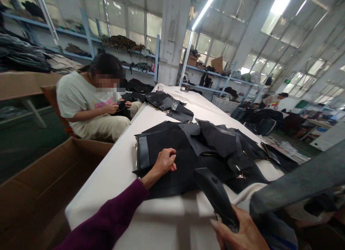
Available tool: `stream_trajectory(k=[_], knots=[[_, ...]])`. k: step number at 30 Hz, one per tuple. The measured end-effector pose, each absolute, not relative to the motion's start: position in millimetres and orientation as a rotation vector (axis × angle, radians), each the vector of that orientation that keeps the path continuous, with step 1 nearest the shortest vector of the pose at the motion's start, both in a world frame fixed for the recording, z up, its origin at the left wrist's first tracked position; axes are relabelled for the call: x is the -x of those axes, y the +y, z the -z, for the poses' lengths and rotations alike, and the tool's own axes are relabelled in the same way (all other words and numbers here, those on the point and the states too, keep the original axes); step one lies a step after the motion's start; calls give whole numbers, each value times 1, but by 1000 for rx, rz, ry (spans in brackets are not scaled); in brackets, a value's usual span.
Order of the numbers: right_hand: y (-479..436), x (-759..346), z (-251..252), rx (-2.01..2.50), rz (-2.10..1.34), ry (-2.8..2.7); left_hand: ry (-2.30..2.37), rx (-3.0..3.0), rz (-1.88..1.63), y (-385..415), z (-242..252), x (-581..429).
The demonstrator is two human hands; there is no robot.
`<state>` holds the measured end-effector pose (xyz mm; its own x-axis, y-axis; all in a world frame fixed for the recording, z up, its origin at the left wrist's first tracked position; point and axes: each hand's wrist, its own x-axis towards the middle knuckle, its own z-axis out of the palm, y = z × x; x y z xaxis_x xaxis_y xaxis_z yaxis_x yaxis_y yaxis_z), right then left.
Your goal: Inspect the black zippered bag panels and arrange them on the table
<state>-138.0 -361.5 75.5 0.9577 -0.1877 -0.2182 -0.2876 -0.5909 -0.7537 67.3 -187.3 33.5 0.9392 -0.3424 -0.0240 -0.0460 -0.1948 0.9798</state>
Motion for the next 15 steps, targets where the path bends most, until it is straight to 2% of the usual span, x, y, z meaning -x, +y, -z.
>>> stream_trajectory(k=[15], knots=[[-326, 61, -80, 2070, -169, 255, -340, -1226, 577, -184, 0, -88]])
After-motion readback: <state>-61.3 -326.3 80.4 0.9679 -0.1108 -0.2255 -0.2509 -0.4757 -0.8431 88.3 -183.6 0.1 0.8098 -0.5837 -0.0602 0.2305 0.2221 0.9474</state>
